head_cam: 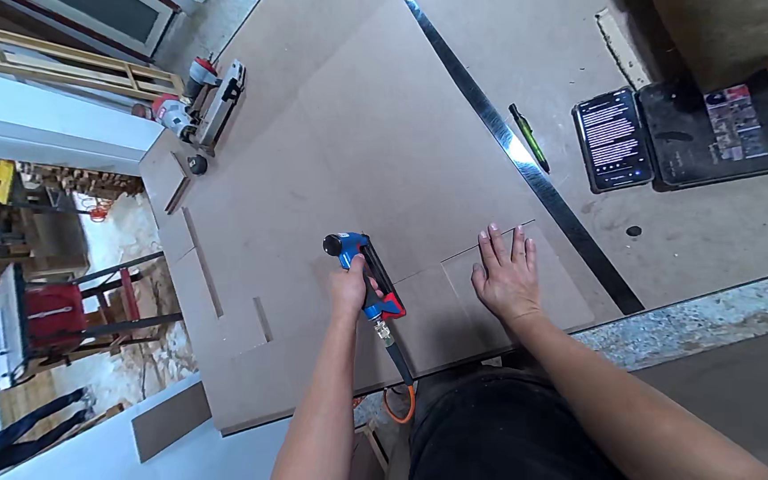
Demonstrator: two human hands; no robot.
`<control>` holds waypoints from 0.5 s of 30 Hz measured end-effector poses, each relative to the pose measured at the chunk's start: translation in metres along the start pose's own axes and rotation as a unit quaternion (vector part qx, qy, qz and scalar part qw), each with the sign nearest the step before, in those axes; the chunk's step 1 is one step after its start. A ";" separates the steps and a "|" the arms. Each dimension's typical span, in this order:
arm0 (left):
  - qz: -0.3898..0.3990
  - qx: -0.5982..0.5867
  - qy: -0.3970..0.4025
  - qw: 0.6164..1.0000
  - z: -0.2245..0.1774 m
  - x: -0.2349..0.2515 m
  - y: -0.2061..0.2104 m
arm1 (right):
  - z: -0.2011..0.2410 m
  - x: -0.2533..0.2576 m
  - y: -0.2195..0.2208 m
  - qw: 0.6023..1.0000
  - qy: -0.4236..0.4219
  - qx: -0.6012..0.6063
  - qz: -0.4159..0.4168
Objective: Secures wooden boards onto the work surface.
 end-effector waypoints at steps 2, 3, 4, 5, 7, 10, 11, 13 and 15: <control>-0.001 0.006 0.000 1.000 0.008 -0.003 0.001 | 0.000 0.000 0.000 1.000 0.000 0.001 -0.004; -0.001 0.006 -0.001 1.000 0.011 -0.005 0.001 | -0.001 0.000 0.000 1.000 -0.001 0.003 -0.001; -0.001 0.007 -0.002 1.000 0.013 -0.008 0.001 | -0.001 0.000 -0.001 1.000 -0.002 0.004 -0.002; -0.002 0.012 -0.002 1.000 0.015 -0.011 0.000 | 0.000 0.000 -0.001 1.000 -0.002 0.006 -0.002; -0.003 0.023 -0.005 1.000 0.018 -0.018 0.000 | 0.000 0.000 -0.002 1.000 -0.001 0.007 -0.006; 0.006 0.021 -0.007 1.000 0.027 -0.024 -0.001 | 0.000 0.000 -0.002 1.000 -0.002 0.005 -0.006; 0.008 0.021 -0.008 1.000 0.031 -0.026 -0.002 | 0.000 0.000 -0.003 1.000 -0.002 0.006 -0.007; 0.010 0.021 -0.008 1.000 0.036 -0.030 -0.001 | 0.001 0.000 -0.003 1.000 -0.001 0.007 -0.008; 0.014 0.023 -0.011 1.000 0.040 -0.034 0.000 | 0.000 0.000 -0.004 1.000 -0.003 0.003 -0.004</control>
Point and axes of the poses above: each hand's wrist, its own x-axis towards the middle knuckle, its own y-axis out of the palm, z = x × y, the point moved 6 cm from there along x, towards the middle knuckle, and after that the axes turned 5 degrees about -x, right-handed, at the moved point
